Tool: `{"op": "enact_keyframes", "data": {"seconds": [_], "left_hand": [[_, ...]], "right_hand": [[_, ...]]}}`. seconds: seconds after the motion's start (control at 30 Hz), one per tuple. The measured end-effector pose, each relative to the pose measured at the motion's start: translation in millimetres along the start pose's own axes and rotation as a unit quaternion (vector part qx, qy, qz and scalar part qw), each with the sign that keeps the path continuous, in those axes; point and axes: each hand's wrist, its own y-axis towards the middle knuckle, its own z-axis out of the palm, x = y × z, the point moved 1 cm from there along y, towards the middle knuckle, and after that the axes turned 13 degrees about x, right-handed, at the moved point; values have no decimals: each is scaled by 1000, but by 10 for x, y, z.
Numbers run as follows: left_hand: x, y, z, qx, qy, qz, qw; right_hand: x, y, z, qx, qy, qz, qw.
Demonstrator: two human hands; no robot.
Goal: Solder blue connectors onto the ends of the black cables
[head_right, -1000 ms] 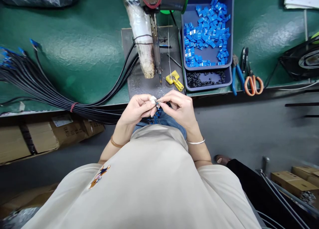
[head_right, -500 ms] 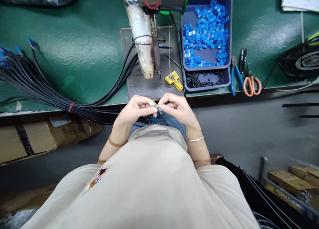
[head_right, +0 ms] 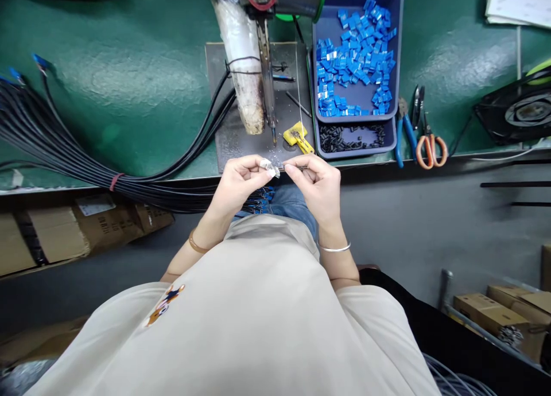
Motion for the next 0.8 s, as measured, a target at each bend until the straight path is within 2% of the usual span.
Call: {"op": "enact_keyframes", "data": {"seconds": [0.2,0.6,0.8], "left_hand": [[8,-1,24,-3,26,29,999],[67,-34,31,-2,82,75,994],[48,-25,59,-12,93,55,994]], "right_hand": [[-44,-12,88,6,12,6,1000],[-37,-6,97,-7,23,3,1000],[65,-3,49,4,-84,-32,996]]}}
